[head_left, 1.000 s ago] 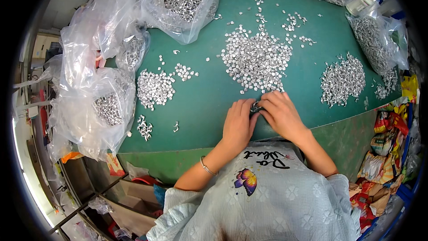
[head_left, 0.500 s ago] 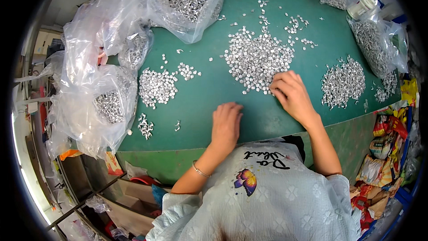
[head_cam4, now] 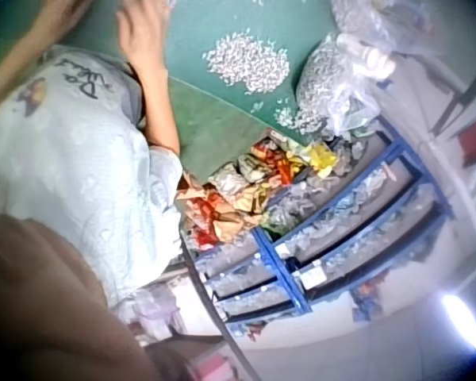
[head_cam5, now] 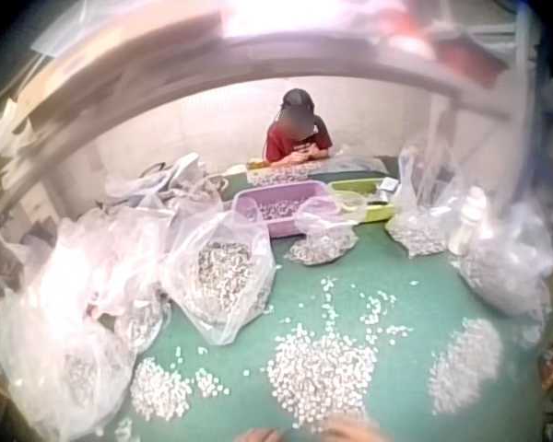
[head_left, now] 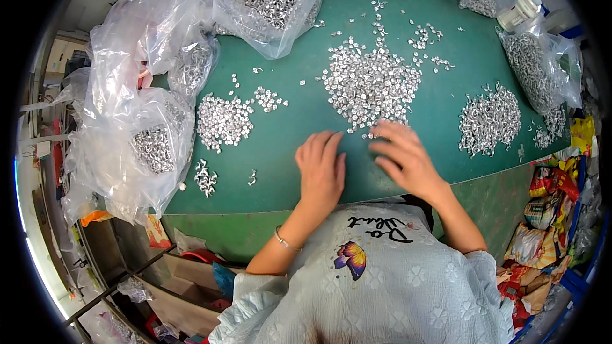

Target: The person sorts small silver metal parts on a green work surface by hand, grouping them into piles and moving some into plastic bags.

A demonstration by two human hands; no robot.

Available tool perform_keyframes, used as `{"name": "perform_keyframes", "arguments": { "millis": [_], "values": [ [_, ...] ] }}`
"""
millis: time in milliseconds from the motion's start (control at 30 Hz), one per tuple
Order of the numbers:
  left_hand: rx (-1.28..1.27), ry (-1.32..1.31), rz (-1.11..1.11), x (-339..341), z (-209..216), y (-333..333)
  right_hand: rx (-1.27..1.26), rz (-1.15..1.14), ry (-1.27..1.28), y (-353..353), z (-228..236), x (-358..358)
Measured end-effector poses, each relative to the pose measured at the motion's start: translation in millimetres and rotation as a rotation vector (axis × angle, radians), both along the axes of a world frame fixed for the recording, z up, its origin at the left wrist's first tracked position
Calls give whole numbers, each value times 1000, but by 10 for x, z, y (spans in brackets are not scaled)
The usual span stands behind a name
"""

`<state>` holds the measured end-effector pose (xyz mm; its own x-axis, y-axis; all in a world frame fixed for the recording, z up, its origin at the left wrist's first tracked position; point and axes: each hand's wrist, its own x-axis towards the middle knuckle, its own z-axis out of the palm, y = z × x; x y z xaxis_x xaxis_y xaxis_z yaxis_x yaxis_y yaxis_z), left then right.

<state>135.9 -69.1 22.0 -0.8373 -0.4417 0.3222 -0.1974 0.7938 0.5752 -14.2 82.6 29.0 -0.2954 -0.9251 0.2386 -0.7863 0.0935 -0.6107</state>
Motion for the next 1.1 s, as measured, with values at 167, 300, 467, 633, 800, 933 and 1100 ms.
{"name": "perform_keyframes", "arguments": {
  "millis": [167, 300, 467, 633, 800, 933, 1100],
  "values": [
    [-26, -49, -70, -409, -15, 119, -97, -236, 85, -159, -3, -172],
    [-49, -105, -81, -369, -134, 100, -16, -330, 255, -30, -43, -156],
    [-32, -25, -47, -402, -110, 61, -141, -426, 163, -126, -32, -139],
    [-90, -54, -79, -620, -136, -64, 50, -392, 273, -348, -37, 4],
    [-113, -125, -127, -601, -40, -127, 99, -366, 285, -192, 71, -69],
    [-126, -111, -130, -657, -69, -128, -73, -385, 170, -84, 50, -200],
    [29, -50, -117, -668, -77, -126, 5, -651, 205, 303, -15, -415]
  ]
}}
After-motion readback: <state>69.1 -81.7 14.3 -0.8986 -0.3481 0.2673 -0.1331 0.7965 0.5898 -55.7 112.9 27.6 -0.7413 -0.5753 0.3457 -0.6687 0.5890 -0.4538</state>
